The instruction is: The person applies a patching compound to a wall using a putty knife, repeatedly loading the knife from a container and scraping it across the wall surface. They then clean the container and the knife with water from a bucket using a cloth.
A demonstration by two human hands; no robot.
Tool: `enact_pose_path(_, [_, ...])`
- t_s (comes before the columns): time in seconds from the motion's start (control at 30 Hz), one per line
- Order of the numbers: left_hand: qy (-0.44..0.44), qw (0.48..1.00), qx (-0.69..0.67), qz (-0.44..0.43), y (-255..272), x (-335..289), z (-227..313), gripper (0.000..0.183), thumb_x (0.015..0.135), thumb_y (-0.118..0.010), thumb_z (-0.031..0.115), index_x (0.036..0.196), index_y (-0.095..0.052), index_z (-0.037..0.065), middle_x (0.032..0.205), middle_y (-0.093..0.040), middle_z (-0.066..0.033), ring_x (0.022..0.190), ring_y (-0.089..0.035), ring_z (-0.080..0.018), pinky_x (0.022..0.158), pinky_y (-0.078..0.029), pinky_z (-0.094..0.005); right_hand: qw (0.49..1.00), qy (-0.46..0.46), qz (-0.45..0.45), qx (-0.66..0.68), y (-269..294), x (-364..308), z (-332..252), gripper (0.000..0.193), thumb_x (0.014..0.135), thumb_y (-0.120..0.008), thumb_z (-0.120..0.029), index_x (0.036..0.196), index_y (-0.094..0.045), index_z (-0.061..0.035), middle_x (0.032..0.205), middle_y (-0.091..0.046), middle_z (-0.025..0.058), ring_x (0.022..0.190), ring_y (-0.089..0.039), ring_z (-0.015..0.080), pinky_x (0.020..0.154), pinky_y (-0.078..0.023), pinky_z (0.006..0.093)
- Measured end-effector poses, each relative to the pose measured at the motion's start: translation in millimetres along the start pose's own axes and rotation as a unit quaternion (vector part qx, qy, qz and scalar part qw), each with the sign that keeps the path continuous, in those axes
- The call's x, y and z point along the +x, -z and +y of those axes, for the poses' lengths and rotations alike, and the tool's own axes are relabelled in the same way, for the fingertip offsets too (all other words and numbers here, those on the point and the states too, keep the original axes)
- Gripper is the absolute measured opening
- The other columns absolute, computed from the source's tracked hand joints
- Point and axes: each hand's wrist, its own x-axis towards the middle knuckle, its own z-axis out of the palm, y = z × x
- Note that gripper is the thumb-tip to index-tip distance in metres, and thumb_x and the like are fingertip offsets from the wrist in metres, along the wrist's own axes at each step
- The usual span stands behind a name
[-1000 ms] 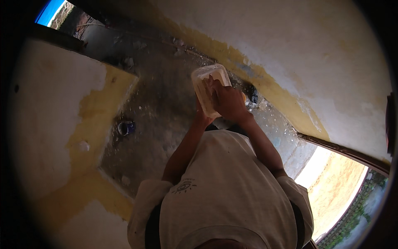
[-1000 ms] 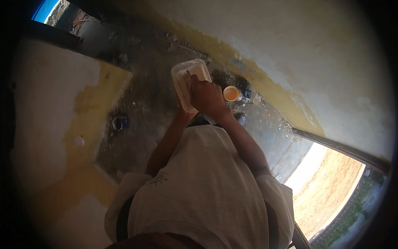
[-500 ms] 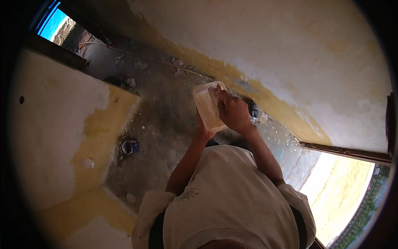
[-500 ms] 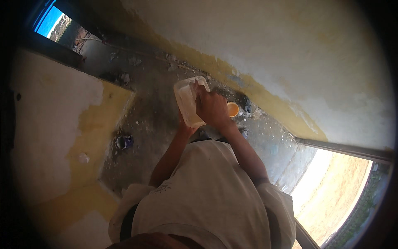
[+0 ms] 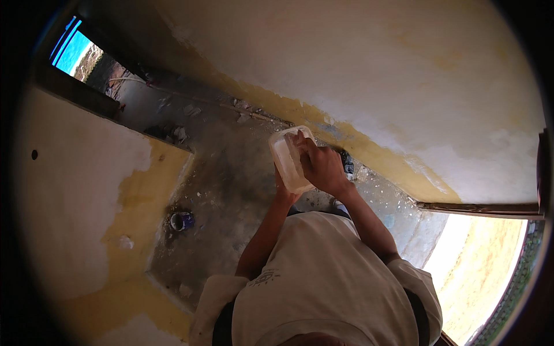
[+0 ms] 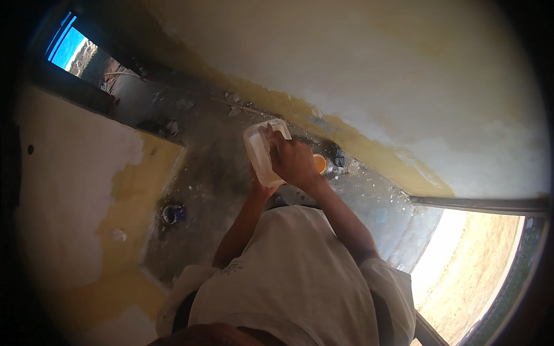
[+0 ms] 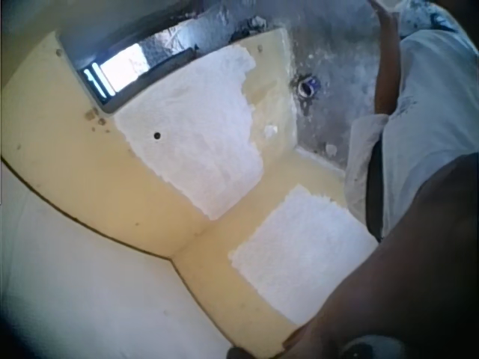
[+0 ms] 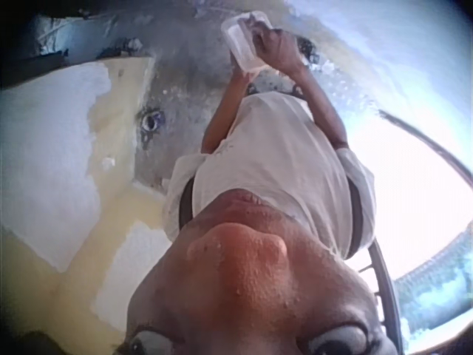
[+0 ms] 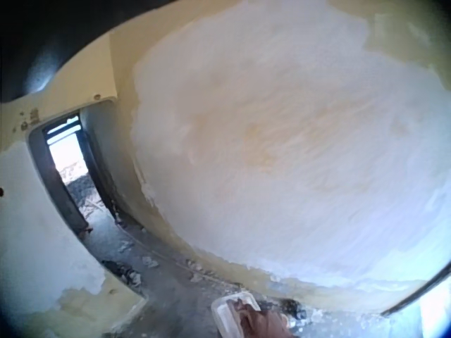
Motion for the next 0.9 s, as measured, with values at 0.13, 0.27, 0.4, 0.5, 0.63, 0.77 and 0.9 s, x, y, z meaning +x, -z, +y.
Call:
enact_pose_path(0.13, [0.011, 0.999, -0.031, 0.017, -7.7, 7.3, -27.2, 0.062, 0.103, -0.029, 0.058, 0.152, -0.036, 0.021, 0.15, -0.046, -0.0049, 0.135, -0.048, -0.0265, 0.111, -0.042, -0.0461, 0.997, 0.014, -0.064, -0.033, 21.4, -6.6, 20.0, 0.02, 0.092, -0.056, -0.016, 0.11, -0.057, -0.0067, 0.076, -0.067, 0.0233, 0.07, -0.066, 0.0441, 0.064, -0.053, 0.0543])
enact_pose_path(0.27, [-0.013, 1.0, -0.021, 0.012, -12.3, 9.3, -54.5, 0.063, 0.103, -0.029, 0.059, 0.153, -0.034, 0.021, 0.151, -0.045, -0.0057, 0.135, -0.048, -0.0263, 0.11, -0.044, -0.0468, 0.998, 0.033, -0.059, -0.017, 48.0, -9.4, 27.7, 0.019, 0.093, -0.055, -0.018, 0.107, -0.055, -0.0051, 0.077, -0.067, 0.0238, 0.07, -0.066, 0.0449, 0.064, -0.053, 0.0544])
enact_pose_path(0.4, [-0.008, 0.999, -0.031, 0.014, -19.1, 17.6, -81.5, 0.063, 0.103, -0.03, 0.057, 0.155, -0.03, 0.021, 0.151, -0.044, -0.0054, 0.135, -0.048, -0.0261, 0.109, -0.045, -0.0466, 0.995, 0.043, -0.083, -0.047, 62.2, -17.8, 52.3, 0.019, 0.092, -0.055, -0.017, 0.107, -0.056, -0.0053, 0.075, -0.066, 0.0231, 0.068, -0.065, 0.0448, 0.064, -0.053, 0.0536])
enact_pose_path(0.5, [-0.017, 0.998, -0.041, -0.035, -45.1, 5.4, -93.7, 0.061, 0.104, -0.032, 0.055, 0.154, -0.03, 0.02, 0.15, -0.045, -0.0062, 0.134, -0.05, -0.0261, 0.109, -0.046, -0.0459, 0.998, 0.042, -0.034, -0.015, 86.2, -24.5, 61.0, 0.019, 0.092, -0.055, -0.017, 0.107, -0.056, -0.0051, 0.071, -0.066, 0.0224, 0.067, -0.065, 0.0444, 0.064, -0.053, 0.0533])
enact_pose_path(0.63, [-0.042, 0.999, 0.016, -0.017, -36.0, 5.4, -123.4, 0.067, 0.101, -0.034, 0.06, 0.155, -0.028, 0.02, 0.151, -0.043, -0.008, 0.136, -0.047, -0.0273, 0.109, -0.044, -0.0479, 0.995, 0.045, -0.072, -0.046, 90.0, -35.3, 92.8, 0.019, 0.091, -0.056, -0.015, 0.107, -0.057, -0.0045, 0.069, -0.065, 0.0217, 0.066, -0.065, 0.0438, 0.063, -0.053, 0.0529])
enact_pose_path(0.77, [-0.056, 0.998, 0.028, -0.021, -54.7, 5.3, -141.0, 0.067, 0.102, -0.033, 0.059, 0.152, -0.033, 0.015, 0.148, -0.046, -0.0095, 0.131, -0.052, -0.027, 0.108, -0.046, -0.0463, 1.0, 0.028, -0.003, 0.004, 123.2, -41.6, 105.4, 0.019, 0.09, -0.057, -0.013, 0.107, -0.057, -0.0045, 0.068, -0.064, 0.0223, 0.066, -0.065, 0.0439, 0.063, -0.052, 0.0535])
enact_pose_path(0.9, [-0.04, 0.998, 0.002, -0.052, -55.4, 14.3, -160.4, 0.068, 0.102, -0.034, 0.06, 0.153, -0.032, 0.015, 0.148, -0.046, -0.0095, 0.134, -0.05, -0.0272, 0.109, -0.045, -0.0465, 0.997, 0.067, -0.037, 0.0, 126.3, -50.2, 130.4, 0.02, 0.09, -0.057, -0.013, 0.108, -0.057, -0.0044, 0.068, -0.064, 0.022, 0.065, -0.065, 0.0436, 0.062, -0.052, 0.0545])
